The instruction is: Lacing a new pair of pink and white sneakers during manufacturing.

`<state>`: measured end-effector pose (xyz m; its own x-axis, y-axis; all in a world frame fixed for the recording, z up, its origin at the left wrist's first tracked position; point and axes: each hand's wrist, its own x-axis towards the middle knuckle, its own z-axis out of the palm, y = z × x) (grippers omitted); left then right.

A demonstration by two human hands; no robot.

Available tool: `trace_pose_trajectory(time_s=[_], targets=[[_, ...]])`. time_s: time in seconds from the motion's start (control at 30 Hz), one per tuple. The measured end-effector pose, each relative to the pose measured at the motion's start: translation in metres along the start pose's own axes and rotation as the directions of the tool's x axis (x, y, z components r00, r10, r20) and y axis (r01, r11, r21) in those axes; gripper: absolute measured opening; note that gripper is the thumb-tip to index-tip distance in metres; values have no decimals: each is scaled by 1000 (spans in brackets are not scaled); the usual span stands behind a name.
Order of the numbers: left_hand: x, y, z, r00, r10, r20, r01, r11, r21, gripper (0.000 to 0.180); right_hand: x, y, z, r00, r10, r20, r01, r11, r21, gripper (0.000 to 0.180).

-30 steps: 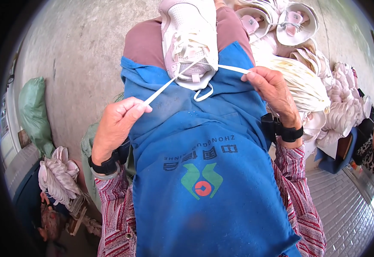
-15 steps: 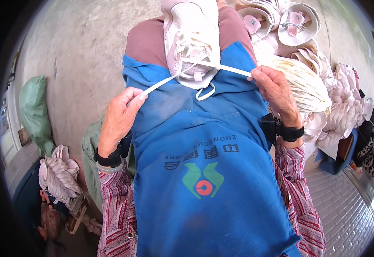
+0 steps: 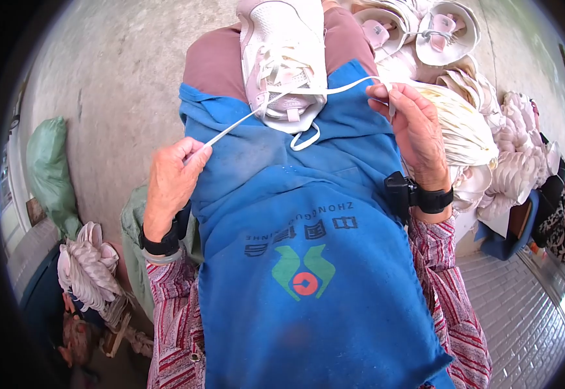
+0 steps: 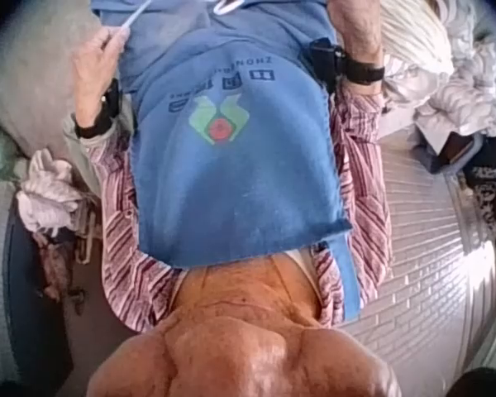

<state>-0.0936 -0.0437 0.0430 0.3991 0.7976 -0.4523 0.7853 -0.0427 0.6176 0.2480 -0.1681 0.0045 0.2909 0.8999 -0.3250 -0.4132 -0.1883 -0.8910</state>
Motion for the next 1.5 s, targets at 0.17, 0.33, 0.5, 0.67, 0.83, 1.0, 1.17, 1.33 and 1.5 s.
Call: trace_pose_trajectory(time_s=[0.17, 0.33, 0.5, 0.67, 0.83, 1.0, 1.17, 1.33, 1.5], targets=[[1, -17, -4, 992, -121, 36, 126, 963, -236, 23, -2, 0, 3, 988, 83, 133, -132, 897, 423, 15], [8, 9, 0, 930, 136, -341, -365, 452, -814, 27, 8, 17, 4, 992, 78, 98, -117, 858, 501, 13], [24, 24, -4, 877, 478, -46, -171, 222, -960, 29, 0, 26, 18, 986, 90, 143, -166, 689, 705, 12], [30, 43, 4, 887, 457, 72, -402, 838, -369, 27, 3, 24, 7, 999, -18, 37, -9, 782, 623, 12], [37, 49, 11, 821, 570, 26, -567, 820, -74, 31, -12, 8, 13, 948, 248, 200, -290, 931, 223, 15], [37, 48, 6, 873, 484, -62, -482, 839, -251, 33, -27, -16, 39, 836, 391, 385, -165, 848, -504, 19], [23, 37, 31, 961, 277, -25, -258, 857, -447, 18, -27, -27, 51, 761, 455, 462, -137, 809, -571, 16], [18, 37, 56, 962, 274, 19, -237, 864, -443, 10, -32, -27, 35, 731, 437, 524, -196, 870, -452, 18], [26, 34, 46, 947, 322, 11, -314, 928, -203, 17, -27, -17, 27, 842, 265, 470, -104, 935, -340, 16]])
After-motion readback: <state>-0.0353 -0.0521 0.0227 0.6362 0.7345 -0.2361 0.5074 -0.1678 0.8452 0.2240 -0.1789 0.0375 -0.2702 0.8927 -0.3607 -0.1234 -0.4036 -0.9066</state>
